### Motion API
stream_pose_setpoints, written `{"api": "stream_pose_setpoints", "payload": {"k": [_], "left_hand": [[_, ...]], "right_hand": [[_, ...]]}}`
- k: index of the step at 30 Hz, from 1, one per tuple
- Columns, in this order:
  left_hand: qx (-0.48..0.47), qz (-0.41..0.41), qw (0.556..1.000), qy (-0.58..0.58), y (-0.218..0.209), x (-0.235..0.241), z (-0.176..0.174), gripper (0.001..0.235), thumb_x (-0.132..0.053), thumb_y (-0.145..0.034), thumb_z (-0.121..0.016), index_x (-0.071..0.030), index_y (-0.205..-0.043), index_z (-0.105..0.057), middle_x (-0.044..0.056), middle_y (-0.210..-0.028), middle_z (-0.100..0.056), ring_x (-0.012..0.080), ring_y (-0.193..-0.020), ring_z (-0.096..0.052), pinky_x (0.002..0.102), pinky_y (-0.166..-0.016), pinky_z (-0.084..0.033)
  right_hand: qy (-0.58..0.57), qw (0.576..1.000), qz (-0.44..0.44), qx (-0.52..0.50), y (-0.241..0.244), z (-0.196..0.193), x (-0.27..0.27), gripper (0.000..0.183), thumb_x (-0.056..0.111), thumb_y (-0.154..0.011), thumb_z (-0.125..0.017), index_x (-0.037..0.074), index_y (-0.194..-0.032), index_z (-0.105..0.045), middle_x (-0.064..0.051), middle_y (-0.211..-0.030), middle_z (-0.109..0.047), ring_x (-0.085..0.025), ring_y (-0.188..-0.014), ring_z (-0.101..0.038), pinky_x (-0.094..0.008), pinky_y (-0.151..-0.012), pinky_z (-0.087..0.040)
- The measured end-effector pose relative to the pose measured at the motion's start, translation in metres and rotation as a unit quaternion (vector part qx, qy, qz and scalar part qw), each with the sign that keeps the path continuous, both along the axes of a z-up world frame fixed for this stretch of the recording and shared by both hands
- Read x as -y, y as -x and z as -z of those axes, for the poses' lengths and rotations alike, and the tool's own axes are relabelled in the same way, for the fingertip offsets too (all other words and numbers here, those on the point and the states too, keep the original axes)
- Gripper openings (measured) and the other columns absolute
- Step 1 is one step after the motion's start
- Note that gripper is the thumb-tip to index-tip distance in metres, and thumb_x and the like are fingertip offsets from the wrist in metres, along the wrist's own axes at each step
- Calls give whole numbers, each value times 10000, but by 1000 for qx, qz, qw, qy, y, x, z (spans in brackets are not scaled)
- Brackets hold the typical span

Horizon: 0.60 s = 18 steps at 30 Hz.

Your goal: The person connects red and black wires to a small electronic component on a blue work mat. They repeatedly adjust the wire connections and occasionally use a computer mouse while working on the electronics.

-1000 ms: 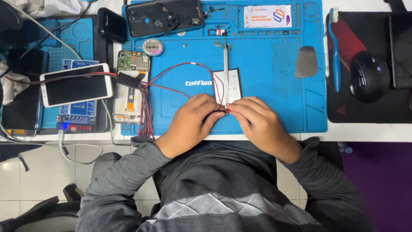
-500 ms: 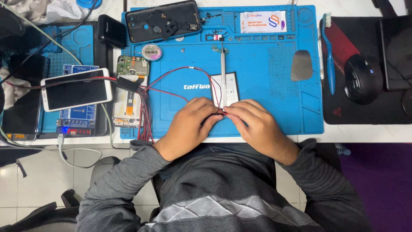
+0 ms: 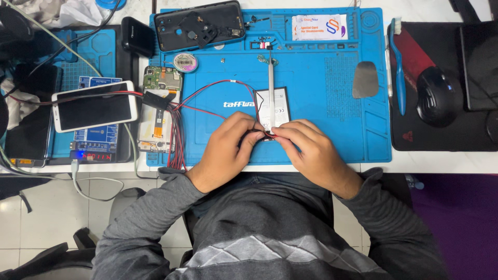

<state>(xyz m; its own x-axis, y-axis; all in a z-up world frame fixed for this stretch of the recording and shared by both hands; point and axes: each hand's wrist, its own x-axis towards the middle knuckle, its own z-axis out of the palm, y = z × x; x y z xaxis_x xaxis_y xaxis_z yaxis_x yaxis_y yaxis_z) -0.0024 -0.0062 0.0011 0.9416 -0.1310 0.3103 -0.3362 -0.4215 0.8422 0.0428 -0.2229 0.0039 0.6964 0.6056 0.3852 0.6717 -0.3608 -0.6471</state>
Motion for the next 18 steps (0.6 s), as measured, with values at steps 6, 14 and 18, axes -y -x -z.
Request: {"api": "stream_pose_setpoints", "payload": {"k": [6,14,18], "left_hand": [[-1,9,1000,-16,1,0,2,123,-84,-988,-690,9,-1050,-638,137,-1003,-640,317,-930,-664,369,-803,-536],[0,30,998,-56,-1,-2,1,119,-80,-1014,-701,-1,-1088,-651,152,-1042,-624,363,-1011,-628,408,-869,-514],[0,43,999,-26,-2,-7,10,150,-104,-1011,-735,-12,-1092,-650,112,-1053,-644,323,-1001,-632,399,-881,-512]], "right_hand": [[1,1000,3,-4,1,0,0,177,7,-931,-731,-25,-1099,-687,-140,-1045,-730,-298,-987,-708,-368,-858,-575],[24,999,23,20,1,2,4,187,6,-946,-788,-5,-1112,-703,-147,-1024,-729,-322,-974,-707,-396,-837,-563],[12,999,27,-14,1,9,8,213,-6,-1007,-795,-30,-1182,-675,-124,-1107,-734,-277,-1044,-730,-345,-874,-588]]}}
